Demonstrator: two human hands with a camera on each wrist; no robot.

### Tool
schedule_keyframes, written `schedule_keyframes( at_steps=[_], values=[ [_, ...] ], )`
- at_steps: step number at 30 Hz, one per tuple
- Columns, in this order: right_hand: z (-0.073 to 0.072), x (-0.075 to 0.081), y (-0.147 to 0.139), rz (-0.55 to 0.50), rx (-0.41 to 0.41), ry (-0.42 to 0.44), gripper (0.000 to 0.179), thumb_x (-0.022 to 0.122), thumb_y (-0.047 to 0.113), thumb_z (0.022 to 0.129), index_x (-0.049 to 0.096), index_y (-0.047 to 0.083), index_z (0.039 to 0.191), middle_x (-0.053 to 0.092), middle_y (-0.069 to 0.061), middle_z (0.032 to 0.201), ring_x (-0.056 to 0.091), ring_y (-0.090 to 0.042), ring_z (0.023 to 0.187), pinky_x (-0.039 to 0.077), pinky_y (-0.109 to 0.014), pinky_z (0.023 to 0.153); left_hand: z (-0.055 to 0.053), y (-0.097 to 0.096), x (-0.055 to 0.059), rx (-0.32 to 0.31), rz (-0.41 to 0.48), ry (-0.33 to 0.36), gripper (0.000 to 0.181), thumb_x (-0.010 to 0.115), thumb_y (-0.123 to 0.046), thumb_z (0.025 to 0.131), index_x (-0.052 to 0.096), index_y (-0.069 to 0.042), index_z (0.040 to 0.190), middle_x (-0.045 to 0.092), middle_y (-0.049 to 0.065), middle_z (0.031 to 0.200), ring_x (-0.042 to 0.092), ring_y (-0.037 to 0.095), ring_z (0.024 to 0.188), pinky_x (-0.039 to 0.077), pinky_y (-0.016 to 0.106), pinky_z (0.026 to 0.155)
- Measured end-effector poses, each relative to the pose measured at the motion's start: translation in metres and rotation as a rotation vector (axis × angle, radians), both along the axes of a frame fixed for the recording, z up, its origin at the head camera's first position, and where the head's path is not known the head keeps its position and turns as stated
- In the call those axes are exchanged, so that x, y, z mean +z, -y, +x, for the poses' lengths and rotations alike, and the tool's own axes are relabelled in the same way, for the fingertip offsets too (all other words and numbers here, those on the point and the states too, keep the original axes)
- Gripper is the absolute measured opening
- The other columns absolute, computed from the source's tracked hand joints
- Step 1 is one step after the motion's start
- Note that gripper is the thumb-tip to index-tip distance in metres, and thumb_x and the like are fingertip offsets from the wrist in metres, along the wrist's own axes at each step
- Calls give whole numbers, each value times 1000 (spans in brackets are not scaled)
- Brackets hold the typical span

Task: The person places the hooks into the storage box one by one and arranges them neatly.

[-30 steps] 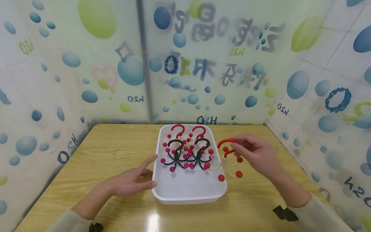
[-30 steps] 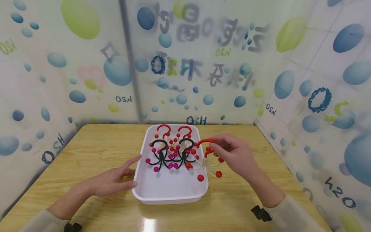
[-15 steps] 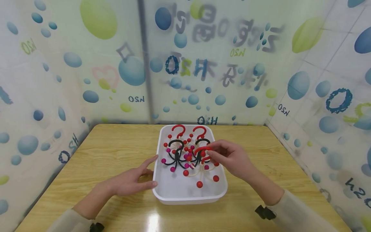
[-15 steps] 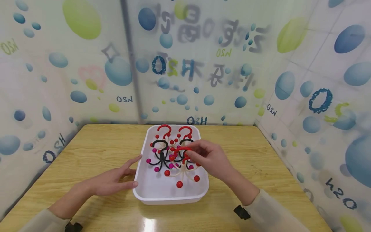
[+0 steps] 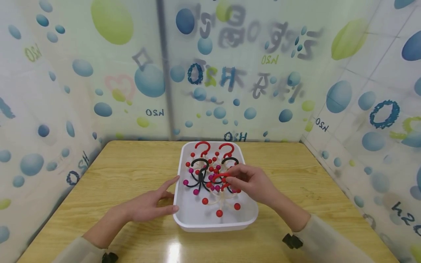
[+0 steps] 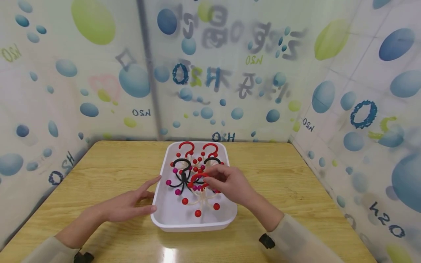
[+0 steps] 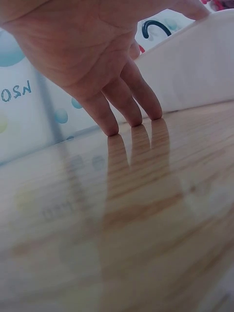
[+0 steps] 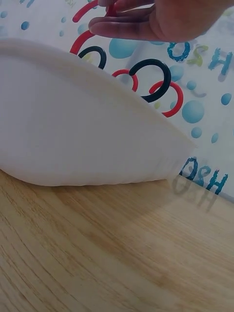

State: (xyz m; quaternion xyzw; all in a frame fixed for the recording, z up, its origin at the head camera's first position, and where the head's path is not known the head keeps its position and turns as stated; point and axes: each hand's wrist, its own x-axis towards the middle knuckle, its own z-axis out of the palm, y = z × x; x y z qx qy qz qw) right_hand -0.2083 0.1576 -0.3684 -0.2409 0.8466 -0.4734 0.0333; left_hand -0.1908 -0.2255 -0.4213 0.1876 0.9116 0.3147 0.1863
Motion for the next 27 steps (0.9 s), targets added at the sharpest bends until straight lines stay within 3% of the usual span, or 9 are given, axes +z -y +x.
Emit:
schedule_keyframes(
  at_steps=[12, 20, 27],
  values=[
    [-5, -5, 9, 104, 68, 49, 16, 76, 22, 105, 79, 17, 121, 82, 0, 107, 76, -20, 86, 67, -34, 79, 1, -1, 0, 11, -3, 3, 95, 66, -62, 105, 9, -39, 177, 64, 13, 157, 56, 45, 150, 39, 74, 123],
    [-9, -7, 7, 106, 73, 72, 18, 77, 21, 105, 78, 13, 121, 78, -4, 108, 74, -14, 84, 68, -49, 85, 0, 0, -1, -3, 3, -11, 94, 66, -60, 105, 10, -36, 177, 66, 12, 155, 58, 42, 148, 41, 73, 122],
    [-12, -8, 3, 101, 82, 87, 22, 77, 17, 105, 77, 11, 126, 78, -6, 110, 77, -14, 87, 69, -47, 87, 0, -1, -1, 1, 3, -6, 95, 67, -60, 105, 10, -35, 177, 66, 12, 155, 58, 43, 148, 41, 73, 122]
  ],
)
